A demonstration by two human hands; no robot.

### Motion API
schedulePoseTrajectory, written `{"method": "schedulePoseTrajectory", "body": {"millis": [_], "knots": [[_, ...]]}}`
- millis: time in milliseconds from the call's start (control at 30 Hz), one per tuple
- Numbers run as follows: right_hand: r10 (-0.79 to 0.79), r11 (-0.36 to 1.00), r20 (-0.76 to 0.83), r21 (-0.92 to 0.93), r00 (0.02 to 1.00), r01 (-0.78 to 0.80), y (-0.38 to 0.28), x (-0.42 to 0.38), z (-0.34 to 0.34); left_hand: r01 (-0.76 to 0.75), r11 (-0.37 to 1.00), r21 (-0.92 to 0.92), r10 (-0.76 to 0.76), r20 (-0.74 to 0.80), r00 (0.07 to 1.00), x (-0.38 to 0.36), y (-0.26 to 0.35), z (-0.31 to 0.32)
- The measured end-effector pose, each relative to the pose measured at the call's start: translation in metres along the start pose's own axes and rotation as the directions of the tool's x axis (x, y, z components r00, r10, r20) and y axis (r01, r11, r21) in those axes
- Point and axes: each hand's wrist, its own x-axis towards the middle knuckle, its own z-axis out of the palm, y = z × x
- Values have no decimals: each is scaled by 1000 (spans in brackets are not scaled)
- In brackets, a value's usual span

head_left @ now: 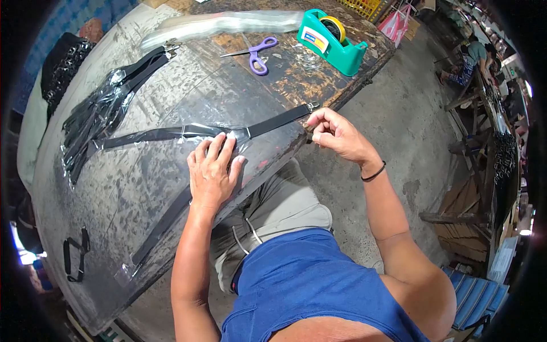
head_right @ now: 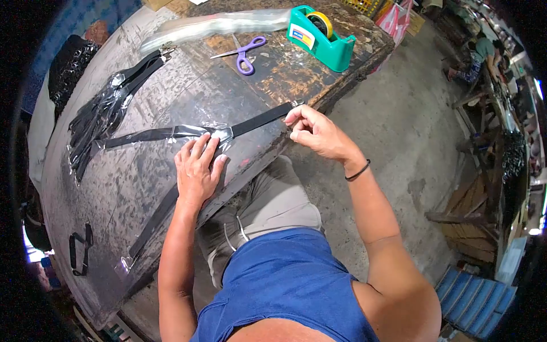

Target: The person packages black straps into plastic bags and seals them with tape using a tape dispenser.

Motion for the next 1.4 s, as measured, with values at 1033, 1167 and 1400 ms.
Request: {"method": "schedulePoseTrajectory", "body": {"millis": [1033, 1167, 1400], "knots": [[94, 476, 277, -856, 956, 201, -30, 129, 51, 17, 999, -48, -16, 17, 1000, 0, 1, -4], [94, 445, 200, -885, 975, 138, -33, 124, 51, 15, 999, -42, -15, 16, 1000, -1, 1, -3], [20, 548, 156, -828, 988, 120, -24, 119, 43, 21, 999, -34, -21, 6, 1000, -2, 1, -1]]}}
